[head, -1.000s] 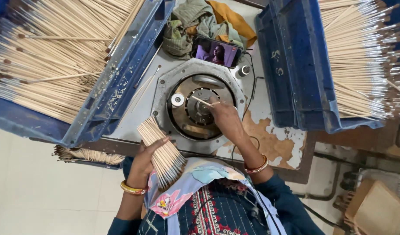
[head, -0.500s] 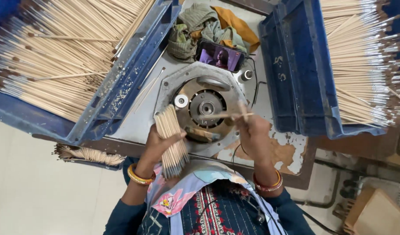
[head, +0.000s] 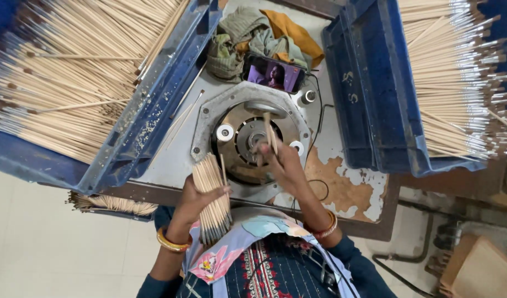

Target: Feeding bamboo sticks into an automated incense-coating machine.

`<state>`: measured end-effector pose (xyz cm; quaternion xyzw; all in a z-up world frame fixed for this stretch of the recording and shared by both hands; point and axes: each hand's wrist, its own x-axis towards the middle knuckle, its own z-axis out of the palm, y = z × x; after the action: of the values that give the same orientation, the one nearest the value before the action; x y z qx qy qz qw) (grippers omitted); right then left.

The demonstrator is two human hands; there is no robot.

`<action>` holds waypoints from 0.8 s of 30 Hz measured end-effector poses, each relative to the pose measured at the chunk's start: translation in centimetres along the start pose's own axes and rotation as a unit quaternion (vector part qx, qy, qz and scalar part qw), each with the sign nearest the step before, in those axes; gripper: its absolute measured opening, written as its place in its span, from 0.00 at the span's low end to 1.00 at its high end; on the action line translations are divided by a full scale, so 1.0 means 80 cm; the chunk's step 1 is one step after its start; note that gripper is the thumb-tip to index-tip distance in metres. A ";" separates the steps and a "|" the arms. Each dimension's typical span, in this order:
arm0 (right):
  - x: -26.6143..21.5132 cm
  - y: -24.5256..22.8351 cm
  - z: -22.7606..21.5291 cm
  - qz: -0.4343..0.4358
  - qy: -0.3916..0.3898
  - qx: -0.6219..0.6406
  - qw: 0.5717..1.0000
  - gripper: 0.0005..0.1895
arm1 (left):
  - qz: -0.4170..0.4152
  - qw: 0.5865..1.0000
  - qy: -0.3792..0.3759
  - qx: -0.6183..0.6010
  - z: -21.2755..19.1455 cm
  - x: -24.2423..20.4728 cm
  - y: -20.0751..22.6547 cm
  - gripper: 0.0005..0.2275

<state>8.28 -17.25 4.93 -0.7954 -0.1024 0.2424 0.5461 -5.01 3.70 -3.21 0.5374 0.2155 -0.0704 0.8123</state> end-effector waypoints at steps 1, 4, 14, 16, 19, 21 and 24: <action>-0.006 -0.006 0.003 0.000 0.000 0.002 1.000 0.08 | 0.000 1.000 0.000 0.002 0.008 0.002 0.010 0.17; -0.022 -0.019 0.002 -0.246 -0.097 -0.226 0.938 0.08 | 0.112 0.976 -0.026 0.186 0.027 0.007 0.033 0.19; 0.030 0.044 -0.028 -0.159 0.048 -0.370 0.914 0.20 | -0.104 0.976 0.040 -0.188 -0.022 0.023 -0.024 0.14; 0.038 0.057 -0.020 -0.176 0.045 -0.354 0.917 0.23 | -0.143 0.958 0.055 -0.241 -0.027 0.012 -0.034 0.14; 0.051 0.083 -0.011 -0.179 0.022 -0.372 0.911 0.13 | -0.129 0.964 0.077 -0.221 -0.027 -0.001 -0.040 0.14; 0.051 0.090 -0.006 -0.231 0.034 -0.296 0.926 0.13 | -0.103 0.979 0.062 -0.164 -0.019 0.000 -0.029 0.15; 0.009 0.055 0.004 -0.132 0.074 -0.101 0.983 0.09 | -0.012 1.000 0.016 -0.021 0.003 -0.005 -0.005 0.15</action>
<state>8.27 -18.39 0.59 -0.8415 -0.1898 0.0970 0.4964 -5.41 3.24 -3.32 0.5184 0.2365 -0.0669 0.8190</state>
